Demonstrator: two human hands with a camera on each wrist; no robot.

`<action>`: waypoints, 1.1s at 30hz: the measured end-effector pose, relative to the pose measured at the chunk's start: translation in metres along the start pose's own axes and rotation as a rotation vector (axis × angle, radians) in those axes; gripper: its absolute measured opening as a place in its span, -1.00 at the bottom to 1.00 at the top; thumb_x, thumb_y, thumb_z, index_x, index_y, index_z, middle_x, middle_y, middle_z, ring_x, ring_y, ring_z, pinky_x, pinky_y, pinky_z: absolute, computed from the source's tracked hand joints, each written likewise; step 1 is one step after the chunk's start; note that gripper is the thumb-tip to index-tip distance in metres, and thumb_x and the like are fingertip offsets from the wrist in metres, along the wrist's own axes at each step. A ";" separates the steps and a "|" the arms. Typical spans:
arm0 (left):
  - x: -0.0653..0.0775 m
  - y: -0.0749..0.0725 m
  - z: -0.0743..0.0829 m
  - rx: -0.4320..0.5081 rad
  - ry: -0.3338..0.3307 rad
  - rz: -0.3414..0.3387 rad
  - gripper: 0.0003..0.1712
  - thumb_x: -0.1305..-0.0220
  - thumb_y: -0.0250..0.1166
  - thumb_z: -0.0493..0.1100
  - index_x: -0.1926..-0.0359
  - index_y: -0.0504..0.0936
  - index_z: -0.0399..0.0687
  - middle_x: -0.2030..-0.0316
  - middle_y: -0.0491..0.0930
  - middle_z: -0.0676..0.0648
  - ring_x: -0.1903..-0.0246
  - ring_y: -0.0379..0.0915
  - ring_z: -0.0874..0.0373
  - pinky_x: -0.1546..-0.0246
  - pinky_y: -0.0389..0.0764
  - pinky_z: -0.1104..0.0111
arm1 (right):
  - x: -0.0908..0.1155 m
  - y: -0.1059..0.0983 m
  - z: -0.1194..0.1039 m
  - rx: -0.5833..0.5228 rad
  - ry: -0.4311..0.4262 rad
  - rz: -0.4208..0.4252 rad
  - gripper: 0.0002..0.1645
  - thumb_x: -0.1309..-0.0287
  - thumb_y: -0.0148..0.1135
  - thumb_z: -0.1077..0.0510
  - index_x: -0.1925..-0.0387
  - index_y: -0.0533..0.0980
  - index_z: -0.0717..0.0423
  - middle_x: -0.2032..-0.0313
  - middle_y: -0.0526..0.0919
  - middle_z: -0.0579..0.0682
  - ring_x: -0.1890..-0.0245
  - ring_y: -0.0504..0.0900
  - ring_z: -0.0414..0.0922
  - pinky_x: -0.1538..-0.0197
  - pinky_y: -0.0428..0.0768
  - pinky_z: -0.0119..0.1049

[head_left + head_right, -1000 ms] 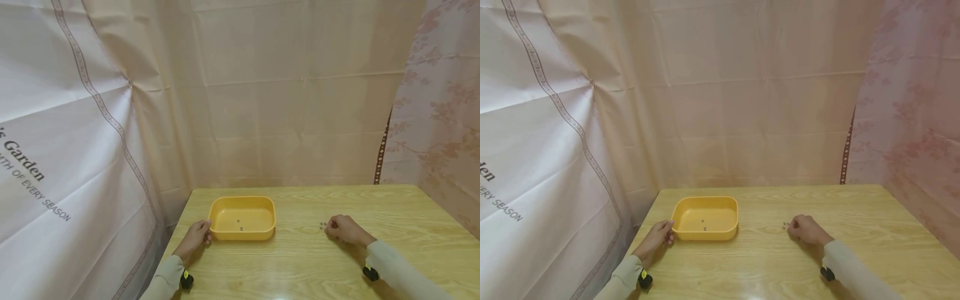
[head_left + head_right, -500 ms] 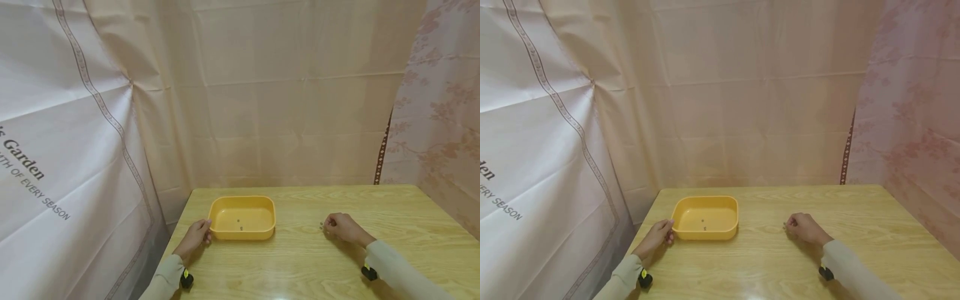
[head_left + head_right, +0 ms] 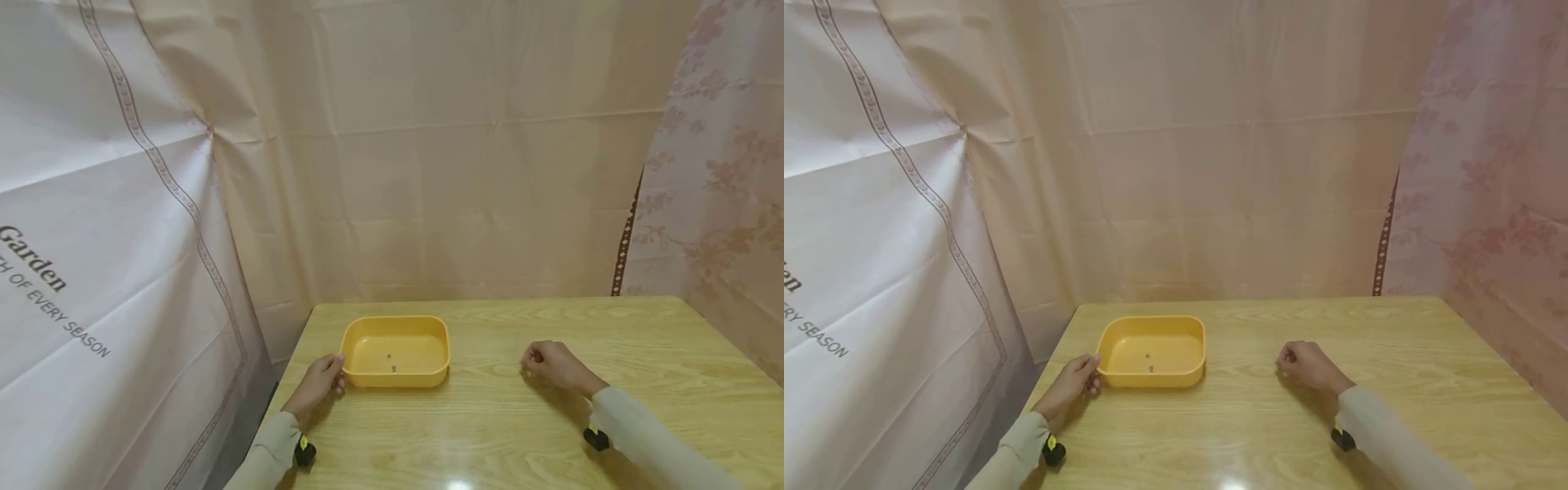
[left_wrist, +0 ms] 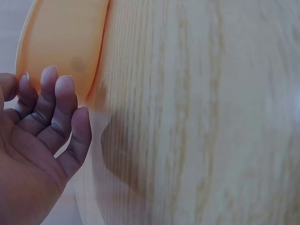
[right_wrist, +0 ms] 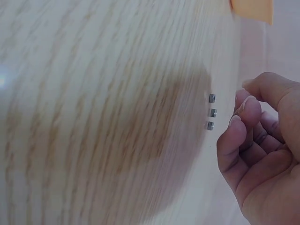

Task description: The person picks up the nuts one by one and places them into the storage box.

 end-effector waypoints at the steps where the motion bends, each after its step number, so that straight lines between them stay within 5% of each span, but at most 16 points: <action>1: 0.000 0.000 -0.001 0.000 0.001 0.000 -0.54 -0.66 0.01 0.06 0.24 0.47 -0.26 0.45 0.53 -0.12 0.48 0.49 0.12 0.43 0.61 0.37 | 0.000 0.000 -0.001 -0.004 0.010 0.000 -0.85 -0.48 0.18 0.22 0.24 0.57 0.24 0.43 0.61 -0.02 0.58 0.47 -0.22 0.56 0.52 -0.37; 12: 0.000 -0.001 -0.002 0.007 -0.001 0.010 -0.55 -0.66 0.02 0.05 0.26 0.47 -0.26 0.47 0.52 -0.10 0.48 0.48 0.13 0.45 0.58 0.39 | -0.007 0.003 -0.013 -0.004 -0.001 -0.004 -0.82 -0.49 0.19 0.19 0.18 0.59 0.26 0.53 0.55 -0.02 0.67 0.39 -0.24 0.62 0.40 -0.39; 33: 0.001 -0.001 0.000 0.044 -0.002 0.007 -0.58 -0.66 0.01 0.02 0.23 0.47 -0.26 0.45 0.52 -0.11 0.48 0.48 0.12 0.45 0.60 0.39 | -0.020 0.014 -0.034 0.018 -0.050 -0.008 -0.79 -0.49 0.21 0.15 0.16 0.59 0.26 0.45 0.62 0.04 0.59 0.49 -0.17 0.53 0.55 -0.31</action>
Point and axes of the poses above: each hand's wrist, its own x-axis away from the middle knuckle, its own y-axis out of the palm, z = x × y, the point moved 2 cm from there along -x, towards the middle knuckle
